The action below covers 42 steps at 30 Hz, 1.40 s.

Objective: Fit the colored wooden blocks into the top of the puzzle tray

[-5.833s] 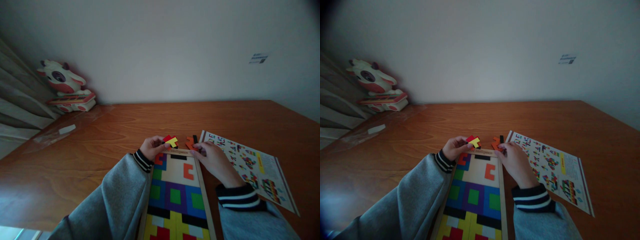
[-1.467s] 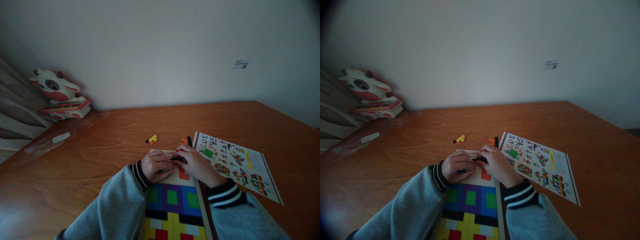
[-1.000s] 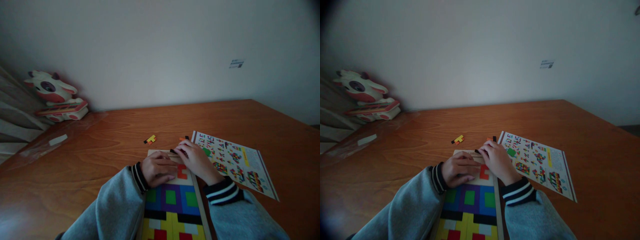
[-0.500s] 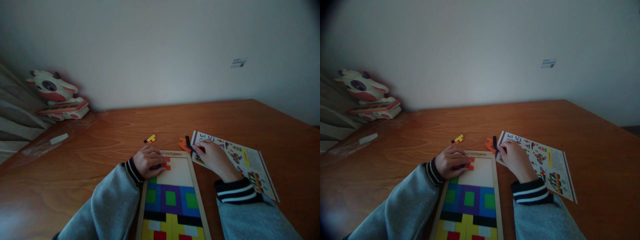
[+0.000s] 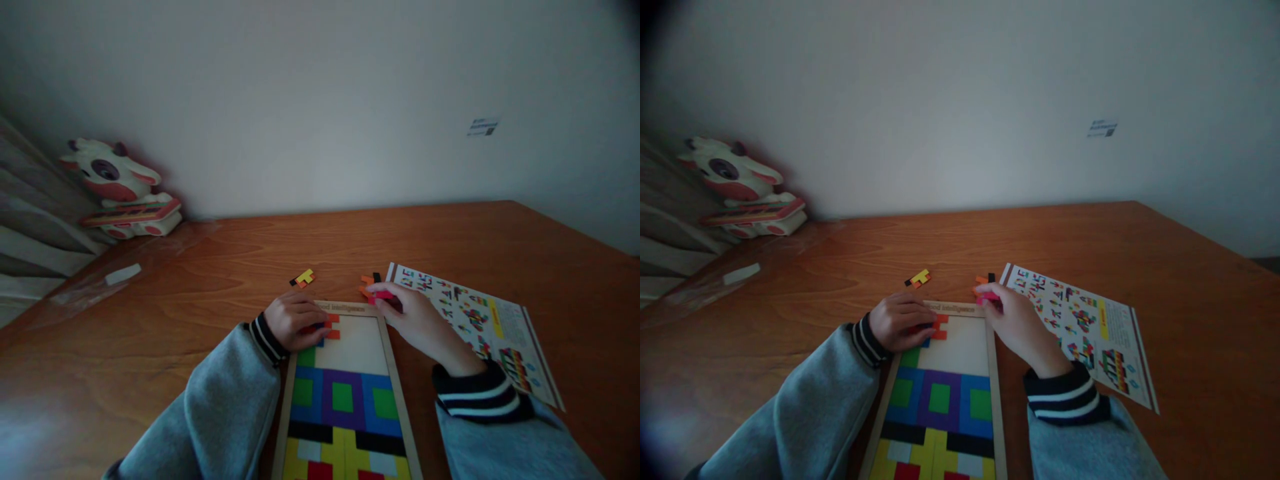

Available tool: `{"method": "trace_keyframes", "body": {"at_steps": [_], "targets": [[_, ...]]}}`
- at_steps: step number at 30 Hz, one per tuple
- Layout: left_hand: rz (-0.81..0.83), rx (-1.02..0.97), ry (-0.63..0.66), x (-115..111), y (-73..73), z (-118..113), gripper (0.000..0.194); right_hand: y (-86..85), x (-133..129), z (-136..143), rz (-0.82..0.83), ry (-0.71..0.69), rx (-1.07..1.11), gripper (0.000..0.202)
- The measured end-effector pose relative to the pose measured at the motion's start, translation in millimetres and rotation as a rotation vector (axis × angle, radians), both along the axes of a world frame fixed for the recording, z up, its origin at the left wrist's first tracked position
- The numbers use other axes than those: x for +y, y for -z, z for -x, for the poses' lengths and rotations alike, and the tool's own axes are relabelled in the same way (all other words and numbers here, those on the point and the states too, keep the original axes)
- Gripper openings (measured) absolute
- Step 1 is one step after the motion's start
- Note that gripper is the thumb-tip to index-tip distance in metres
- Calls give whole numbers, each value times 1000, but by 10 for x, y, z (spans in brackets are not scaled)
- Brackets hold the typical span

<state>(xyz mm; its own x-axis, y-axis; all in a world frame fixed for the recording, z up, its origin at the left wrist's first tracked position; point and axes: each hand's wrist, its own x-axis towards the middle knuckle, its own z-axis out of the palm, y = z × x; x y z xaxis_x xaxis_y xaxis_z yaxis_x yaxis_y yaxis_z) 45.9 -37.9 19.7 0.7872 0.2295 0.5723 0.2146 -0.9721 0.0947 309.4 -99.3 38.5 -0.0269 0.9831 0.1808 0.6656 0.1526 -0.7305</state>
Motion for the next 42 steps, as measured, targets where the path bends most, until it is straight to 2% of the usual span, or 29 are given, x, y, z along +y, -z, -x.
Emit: {"method": "trace_keyframes", "body": {"at_steps": [3,6,11,15,21,24,30,35,37,40,42], "targets": [[4,-1,-11,-6,-3,-4,16,-8,-43,193,136,-113,183,26],[-5,-8,-12,1,23,-3,16,19,-55,325,244,-173,197,21],[-15,-12,-11,11,66,-4,16,86,-20,383,293,-84,152,17],[5,-9,-15,0,47,-9,15,121,3,397,232,-53,30,11],[7,13,-28,-19,15,-14,18,145,22,455,163,-2,-4,22],[16,22,-28,-22,17,-12,18,141,33,450,129,-50,-49,8],[-29,39,41,-17,-7,-17,17,140,23,436,86,-173,-113,8],[-65,52,22,-32,-9,-24,18,118,8,379,112,-184,16,11],[-67,45,11,-37,7,-26,19,92,21,323,67,-117,-4,14],[-77,8,32,-33,32,-27,18,89,67,230,-108,45,-139,17],[-81,-8,46,-23,46,-25,17,128,111,177,-236,65,-232,23]]}}
